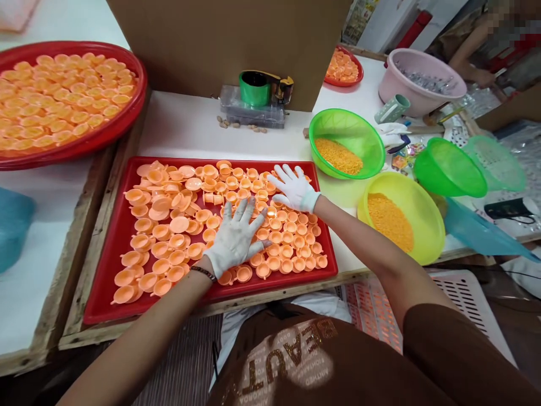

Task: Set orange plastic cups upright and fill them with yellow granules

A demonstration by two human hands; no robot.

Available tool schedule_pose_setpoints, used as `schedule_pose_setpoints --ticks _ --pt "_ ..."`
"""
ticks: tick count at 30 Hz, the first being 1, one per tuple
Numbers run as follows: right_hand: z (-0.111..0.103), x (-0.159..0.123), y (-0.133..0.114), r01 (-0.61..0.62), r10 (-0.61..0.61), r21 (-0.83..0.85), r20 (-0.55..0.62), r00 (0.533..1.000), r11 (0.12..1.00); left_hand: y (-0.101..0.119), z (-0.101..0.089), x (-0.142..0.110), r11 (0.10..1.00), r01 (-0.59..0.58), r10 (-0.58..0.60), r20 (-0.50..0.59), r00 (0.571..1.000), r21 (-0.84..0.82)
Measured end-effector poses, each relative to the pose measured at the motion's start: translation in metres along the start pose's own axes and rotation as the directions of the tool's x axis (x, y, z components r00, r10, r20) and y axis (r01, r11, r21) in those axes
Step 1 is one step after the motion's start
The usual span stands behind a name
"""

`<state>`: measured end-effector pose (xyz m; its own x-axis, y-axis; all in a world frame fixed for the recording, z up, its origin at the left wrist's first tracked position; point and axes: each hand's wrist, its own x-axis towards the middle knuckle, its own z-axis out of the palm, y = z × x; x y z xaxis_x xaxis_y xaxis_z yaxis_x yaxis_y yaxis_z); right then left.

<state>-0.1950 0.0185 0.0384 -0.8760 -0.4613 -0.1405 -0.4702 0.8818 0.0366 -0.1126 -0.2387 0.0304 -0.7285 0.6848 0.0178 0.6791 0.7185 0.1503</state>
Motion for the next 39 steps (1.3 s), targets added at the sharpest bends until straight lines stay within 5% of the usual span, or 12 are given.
schedule_pose_setpoints --ticks 11,17,23,28,33,39 --pt "0.002 0.009 -0.024 0.207 -0.207 -0.020 -0.055 0.977 0.978 0.000 -0.010 -0.002 0.998 -0.017 0.015 -0.031 0.999 -0.054" --pt "-0.008 0.029 -0.047 0.281 -0.281 -0.018 -0.128 0.951 0.959 -0.033 -0.009 -0.016 0.951 0.310 -0.307 -0.160 0.938 -0.004" --pt "-0.007 0.042 -0.055 0.361 -0.361 -0.020 -0.089 0.928 0.932 -0.034 -0.010 -0.040 0.980 0.199 -0.198 -0.076 0.977 0.018" --pt "-0.026 0.053 -0.058 0.357 -0.349 0.018 -0.161 0.923 0.934 -0.063 -0.030 -0.036 0.952 0.304 -0.295 -0.196 0.935 0.018" --pt "-0.047 0.107 -0.093 0.130 -0.121 0.035 -0.197 0.973 0.991 -0.116 -0.034 -0.023 0.867 0.497 -0.483 -0.200 0.852 0.022" --pt "-0.048 0.127 -0.093 0.050 -0.054 -0.028 -0.177 0.983 0.998 -0.124 -0.026 -0.067 0.851 0.525 -0.505 -0.239 0.830 0.024"
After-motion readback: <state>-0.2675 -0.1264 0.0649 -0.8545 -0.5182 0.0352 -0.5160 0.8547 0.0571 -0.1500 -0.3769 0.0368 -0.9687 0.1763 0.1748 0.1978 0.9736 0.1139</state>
